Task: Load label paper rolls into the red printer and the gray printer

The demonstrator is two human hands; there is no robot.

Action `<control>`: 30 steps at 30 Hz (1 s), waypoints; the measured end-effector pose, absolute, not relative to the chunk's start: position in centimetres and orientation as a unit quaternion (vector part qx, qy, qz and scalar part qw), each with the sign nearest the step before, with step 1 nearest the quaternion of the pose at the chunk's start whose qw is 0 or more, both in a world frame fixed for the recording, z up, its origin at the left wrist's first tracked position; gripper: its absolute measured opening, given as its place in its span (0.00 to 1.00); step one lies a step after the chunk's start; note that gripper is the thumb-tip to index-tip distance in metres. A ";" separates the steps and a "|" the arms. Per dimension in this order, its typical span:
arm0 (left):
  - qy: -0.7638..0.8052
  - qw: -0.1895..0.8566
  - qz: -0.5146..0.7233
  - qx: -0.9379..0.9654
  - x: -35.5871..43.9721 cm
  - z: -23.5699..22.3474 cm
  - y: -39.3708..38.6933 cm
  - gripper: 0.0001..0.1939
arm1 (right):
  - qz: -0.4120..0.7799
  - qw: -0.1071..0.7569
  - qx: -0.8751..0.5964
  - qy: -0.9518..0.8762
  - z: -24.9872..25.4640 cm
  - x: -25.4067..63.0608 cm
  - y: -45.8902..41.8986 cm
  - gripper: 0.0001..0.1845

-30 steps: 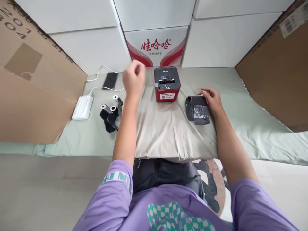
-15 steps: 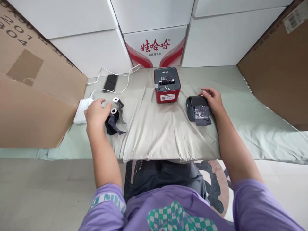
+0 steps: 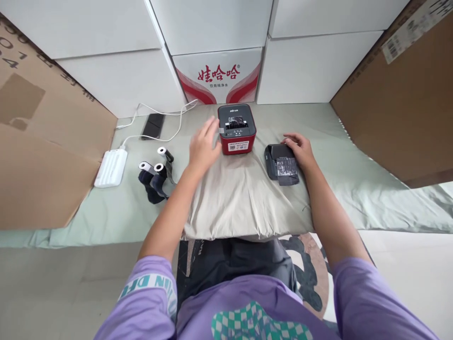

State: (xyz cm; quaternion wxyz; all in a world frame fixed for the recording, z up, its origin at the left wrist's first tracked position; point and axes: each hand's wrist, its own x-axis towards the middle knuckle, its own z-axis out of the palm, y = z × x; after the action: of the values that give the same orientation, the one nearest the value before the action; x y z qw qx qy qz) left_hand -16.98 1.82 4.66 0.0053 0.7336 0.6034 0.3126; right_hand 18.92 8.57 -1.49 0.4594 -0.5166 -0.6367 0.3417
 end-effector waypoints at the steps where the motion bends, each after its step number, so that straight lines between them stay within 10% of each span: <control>1: 0.602 -0.001 0.332 0.726 -17.7 5.0 2.1 0.34 | 0.344 0.459 -0.515 -0.637 -1.5 18.9 8.6 0.24; 30: 0.624 0.021 0.172 0.762 -14.9 9.4 3.5 0.22 | 0.340 0.491 -0.510 -0.619 -2.1 18.7 8.6 0.28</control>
State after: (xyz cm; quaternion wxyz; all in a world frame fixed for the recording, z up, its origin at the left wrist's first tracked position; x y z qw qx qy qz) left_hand -14.90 3.50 9.41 0.0211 0.7621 0.6239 0.1716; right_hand 18.70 8.57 -2.13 0.4910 -0.5097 -0.6195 0.3397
